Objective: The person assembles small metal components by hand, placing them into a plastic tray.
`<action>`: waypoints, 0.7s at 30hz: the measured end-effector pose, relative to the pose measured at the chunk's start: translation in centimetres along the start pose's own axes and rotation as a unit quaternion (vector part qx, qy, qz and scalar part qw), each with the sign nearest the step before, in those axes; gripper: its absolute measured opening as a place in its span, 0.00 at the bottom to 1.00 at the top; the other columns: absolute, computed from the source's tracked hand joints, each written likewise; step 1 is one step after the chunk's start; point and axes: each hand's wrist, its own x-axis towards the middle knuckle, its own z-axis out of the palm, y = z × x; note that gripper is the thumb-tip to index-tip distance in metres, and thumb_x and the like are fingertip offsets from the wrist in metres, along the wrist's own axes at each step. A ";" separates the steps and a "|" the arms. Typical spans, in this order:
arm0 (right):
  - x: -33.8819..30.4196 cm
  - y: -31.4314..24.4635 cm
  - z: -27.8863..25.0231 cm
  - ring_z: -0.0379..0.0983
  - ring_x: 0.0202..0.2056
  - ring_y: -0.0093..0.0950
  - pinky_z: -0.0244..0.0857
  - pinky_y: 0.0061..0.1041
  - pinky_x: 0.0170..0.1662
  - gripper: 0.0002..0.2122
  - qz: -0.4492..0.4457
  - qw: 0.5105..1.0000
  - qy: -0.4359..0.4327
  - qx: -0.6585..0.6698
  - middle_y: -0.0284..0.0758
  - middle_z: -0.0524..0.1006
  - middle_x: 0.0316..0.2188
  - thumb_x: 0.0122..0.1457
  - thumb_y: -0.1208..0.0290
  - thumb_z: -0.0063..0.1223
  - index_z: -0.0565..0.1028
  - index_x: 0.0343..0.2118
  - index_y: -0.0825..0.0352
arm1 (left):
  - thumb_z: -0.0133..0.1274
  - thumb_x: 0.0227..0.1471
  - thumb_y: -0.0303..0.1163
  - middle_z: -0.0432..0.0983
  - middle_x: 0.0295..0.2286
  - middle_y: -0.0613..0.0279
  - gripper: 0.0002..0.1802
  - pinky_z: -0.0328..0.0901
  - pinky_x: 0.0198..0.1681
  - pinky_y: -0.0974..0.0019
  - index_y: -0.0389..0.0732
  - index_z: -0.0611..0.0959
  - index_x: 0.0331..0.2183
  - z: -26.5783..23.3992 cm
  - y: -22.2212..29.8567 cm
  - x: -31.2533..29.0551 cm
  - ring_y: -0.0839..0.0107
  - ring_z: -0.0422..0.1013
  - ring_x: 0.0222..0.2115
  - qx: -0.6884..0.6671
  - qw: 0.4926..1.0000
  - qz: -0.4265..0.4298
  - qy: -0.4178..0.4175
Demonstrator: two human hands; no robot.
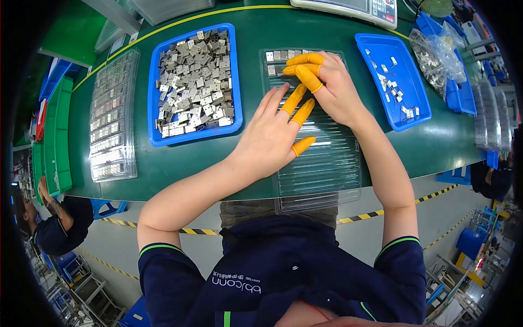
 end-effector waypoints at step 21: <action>-0.3 5.6 -6.8 0.69 0.39 0.42 0.64 0.36 0.43 0.11 0.137 0.950 0.166 -0.225 0.45 0.75 0.35 0.50 0.72 0.52 0.76 0.37 0.68 | 0.63 0.35 0.31 0.76 0.34 0.56 0.17 0.63 0.46 0.62 0.39 0.82 0.33 -8.9 -7.2 1.2 0.59 0.69 0.38 -0.133 0.990 -0.031 -0.022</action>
